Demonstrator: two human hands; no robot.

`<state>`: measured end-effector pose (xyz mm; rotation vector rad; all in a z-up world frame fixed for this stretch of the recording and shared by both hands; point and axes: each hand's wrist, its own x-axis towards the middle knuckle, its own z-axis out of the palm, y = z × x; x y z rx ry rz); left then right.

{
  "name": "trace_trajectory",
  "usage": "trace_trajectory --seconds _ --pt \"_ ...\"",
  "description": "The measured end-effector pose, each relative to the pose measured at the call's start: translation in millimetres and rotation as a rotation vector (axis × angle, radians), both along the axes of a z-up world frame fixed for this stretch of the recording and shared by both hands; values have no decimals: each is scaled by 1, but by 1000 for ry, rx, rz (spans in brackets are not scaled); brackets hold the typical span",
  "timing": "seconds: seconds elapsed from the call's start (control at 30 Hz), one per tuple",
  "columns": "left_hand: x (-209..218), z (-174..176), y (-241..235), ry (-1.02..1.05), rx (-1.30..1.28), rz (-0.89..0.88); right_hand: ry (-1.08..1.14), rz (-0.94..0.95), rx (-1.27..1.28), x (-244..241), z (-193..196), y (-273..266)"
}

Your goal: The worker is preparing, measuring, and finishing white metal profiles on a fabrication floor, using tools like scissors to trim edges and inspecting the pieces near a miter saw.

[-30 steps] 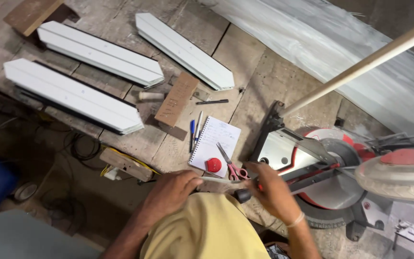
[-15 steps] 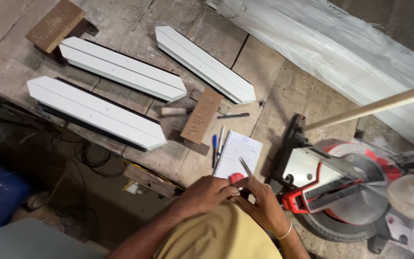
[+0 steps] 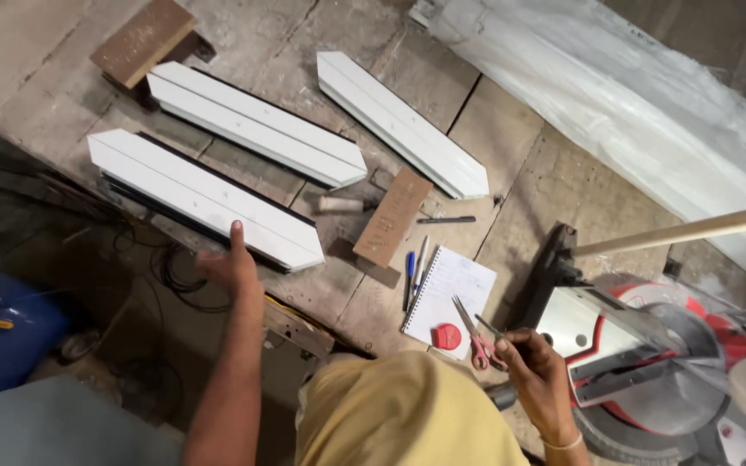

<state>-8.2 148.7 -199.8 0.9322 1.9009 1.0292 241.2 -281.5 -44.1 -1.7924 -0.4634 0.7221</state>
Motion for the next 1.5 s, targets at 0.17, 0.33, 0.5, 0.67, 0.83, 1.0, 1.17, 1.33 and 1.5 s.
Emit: trace_trajectory --seconds 0.17,0.33,0.5,0.67,0.83,1.0,1.17,1.33,1.5 --pt "-17 -91 39 -227 -146 -40 73 20 -119 10 23 3" --pt "-17 -43 29 -372 -161 60 99 15 -2 7 6 -5" --pt "-27 17 -29 -1034 121 -155 67 -123 15 -5 6 -11" --pt "29 101 -120 -1295 66 -327 33 -171 53 -4 9 -20" --pt "94 159 -149 -1344 149 -415 191 -102 226 -7 29 -14" --pt "127 259 -155 -1417 -1 -533 58 -18 285 -20 55 -17" --pt "136 228 -153 -1338 -90 -459 127 -71 226 -29 54 -24" --pt "148 237 -165 -1319 -91 -519 149 -46 320 -37 74 -11" --pt "153 265 -174 -1313 -77 -556 151 37 349 -37 79 -7"
